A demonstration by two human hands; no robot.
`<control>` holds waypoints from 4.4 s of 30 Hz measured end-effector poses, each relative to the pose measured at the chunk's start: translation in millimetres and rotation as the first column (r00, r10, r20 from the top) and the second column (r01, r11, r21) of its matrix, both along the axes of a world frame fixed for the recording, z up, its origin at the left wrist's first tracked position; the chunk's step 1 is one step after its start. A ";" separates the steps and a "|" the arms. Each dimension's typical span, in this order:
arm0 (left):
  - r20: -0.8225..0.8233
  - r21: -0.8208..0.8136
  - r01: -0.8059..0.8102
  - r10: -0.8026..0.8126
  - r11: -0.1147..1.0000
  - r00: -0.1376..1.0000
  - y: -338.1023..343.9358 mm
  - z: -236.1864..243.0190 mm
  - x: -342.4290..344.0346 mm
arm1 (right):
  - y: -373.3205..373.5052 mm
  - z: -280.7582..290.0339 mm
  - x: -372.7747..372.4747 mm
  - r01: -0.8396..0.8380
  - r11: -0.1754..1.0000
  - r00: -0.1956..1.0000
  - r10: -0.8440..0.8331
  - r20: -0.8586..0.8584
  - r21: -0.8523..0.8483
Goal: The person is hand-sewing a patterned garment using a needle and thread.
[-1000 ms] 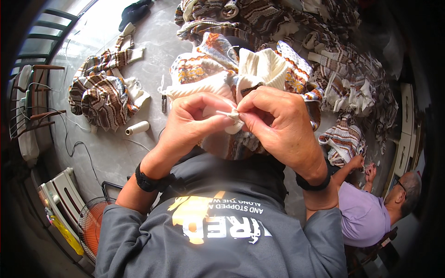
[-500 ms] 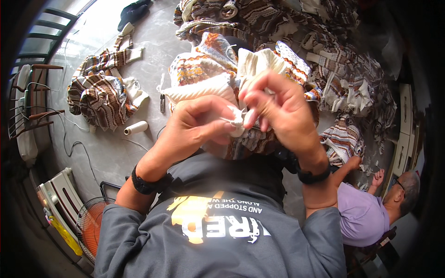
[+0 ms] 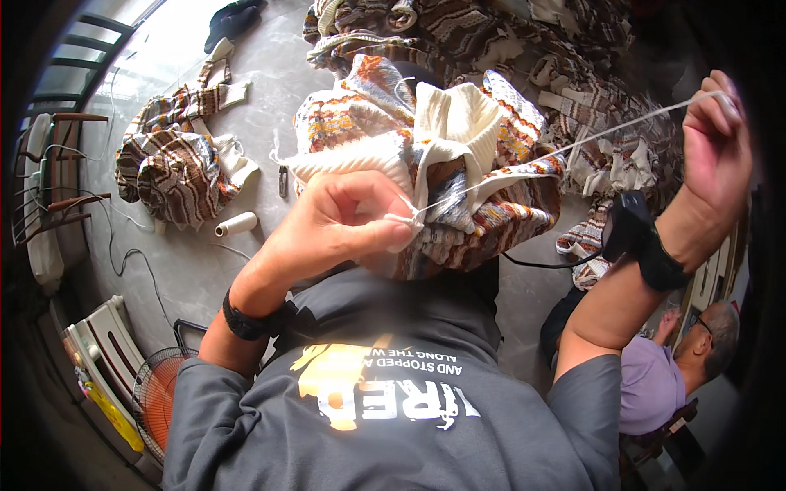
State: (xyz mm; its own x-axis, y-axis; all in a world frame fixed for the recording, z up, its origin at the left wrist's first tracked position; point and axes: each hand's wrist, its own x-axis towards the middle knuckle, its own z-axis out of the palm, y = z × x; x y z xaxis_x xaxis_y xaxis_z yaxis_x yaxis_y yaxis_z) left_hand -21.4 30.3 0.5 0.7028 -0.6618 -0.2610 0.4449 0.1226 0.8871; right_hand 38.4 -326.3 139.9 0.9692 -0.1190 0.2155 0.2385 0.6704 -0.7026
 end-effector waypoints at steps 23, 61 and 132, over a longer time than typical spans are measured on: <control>0.035 -0.050 -0.083 0.085 0.995 0.996 -1.9 -10.9 -3.3 | 140.5 -94.4 -89.5 0.058 0.030 0.981 0.181 0.062 -0.998; 0.264 0.060 -0.219 0.196 0.974 0.944 -7.0 -13.0 -14.9 | 133.8 -83.4 -82.9 -0.231 0.810 0.972 0.215 -0.093 -0.539; 0.476 0.133 -0.267 0.175 0.955 0.862 -10.2 -14.4 -15.5 | 145.1 -103.6 -85.1 -0.023 0.110 0.992 0.125 -0.010 -0.994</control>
State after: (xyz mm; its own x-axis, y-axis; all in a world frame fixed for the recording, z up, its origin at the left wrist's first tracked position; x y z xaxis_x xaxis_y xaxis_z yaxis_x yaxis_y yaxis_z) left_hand -36.9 20.1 -13.8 0.8947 -0.4461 0.0199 -0.0318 -0.0192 0.9993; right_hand -46.7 -181.3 36.3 0.9379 0.3204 0.1331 0.3074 -0.5892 -0.7473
